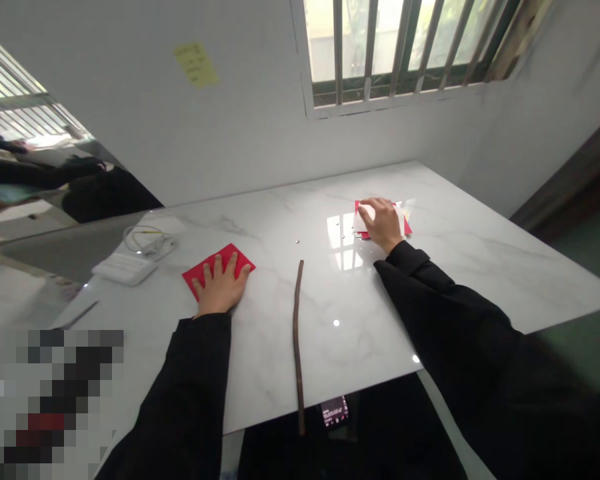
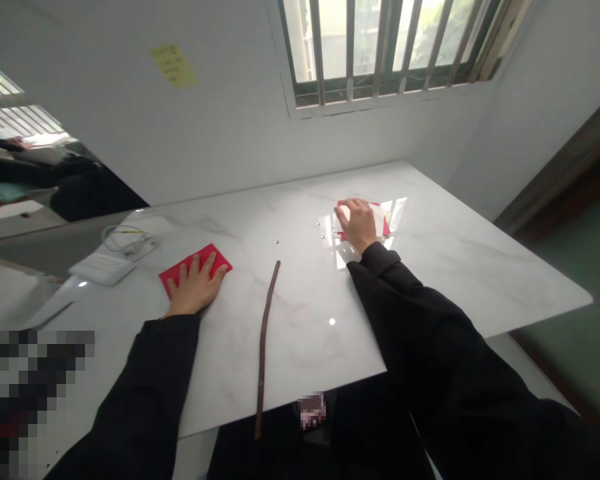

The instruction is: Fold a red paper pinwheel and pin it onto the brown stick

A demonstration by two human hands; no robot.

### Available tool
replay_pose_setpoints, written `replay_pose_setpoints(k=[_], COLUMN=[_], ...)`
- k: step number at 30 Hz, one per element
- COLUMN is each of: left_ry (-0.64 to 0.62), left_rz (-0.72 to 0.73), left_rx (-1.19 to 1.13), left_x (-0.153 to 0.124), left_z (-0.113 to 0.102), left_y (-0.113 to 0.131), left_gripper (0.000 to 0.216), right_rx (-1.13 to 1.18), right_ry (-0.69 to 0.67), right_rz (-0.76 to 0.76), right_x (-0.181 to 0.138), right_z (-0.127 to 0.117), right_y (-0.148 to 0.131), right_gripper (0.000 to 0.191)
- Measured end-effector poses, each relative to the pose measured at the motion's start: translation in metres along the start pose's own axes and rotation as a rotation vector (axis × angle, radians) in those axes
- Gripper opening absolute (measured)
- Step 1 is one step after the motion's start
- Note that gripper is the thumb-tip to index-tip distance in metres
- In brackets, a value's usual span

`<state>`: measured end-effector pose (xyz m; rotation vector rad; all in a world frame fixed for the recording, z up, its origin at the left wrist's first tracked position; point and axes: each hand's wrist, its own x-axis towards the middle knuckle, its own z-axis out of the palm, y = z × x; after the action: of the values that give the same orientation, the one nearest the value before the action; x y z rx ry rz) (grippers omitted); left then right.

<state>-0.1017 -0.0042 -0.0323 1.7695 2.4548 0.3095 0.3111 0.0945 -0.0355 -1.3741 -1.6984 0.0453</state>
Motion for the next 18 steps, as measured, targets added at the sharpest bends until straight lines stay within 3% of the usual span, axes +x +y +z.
replay_pose_setpoints(k=[3,7,10,13,18], left_ry=[0.139,0.423,0.435,0.435,0.422], left_rz=[0.024,0.345,0.530,0.569,0.563], left_rx=[-0.087,-0.257,-0.398,-0.486,-0.569], left_x=[-0.002,-0.011,-0.018,-0.020,-0.015], left_z=[-0.005,-0.008,-0.002,0.010,0.026], left_y=[0.014,0.053,0.089,0.117,0.128], left_gripper=[0.074,0.051,0.041,0.042,0.041], right_rx=[-0.116,-0.272,-0.357,-0.337,-0.262], right_ry=[-0.035,-0.239,-0.341,-0.320,-0.240], right_rz=[0.093,0.127,0.133,0.129,0.183], right_x=[0.001,-0.005,-0.007,-0.007,-0.007], right_z=[0.001,0.010,0.014,0.014,0.012], right_y=[0.028,0.037,0.037,0.039,0.041], right_gripper=[0.042,0.054,0.048,0.044,0.041])
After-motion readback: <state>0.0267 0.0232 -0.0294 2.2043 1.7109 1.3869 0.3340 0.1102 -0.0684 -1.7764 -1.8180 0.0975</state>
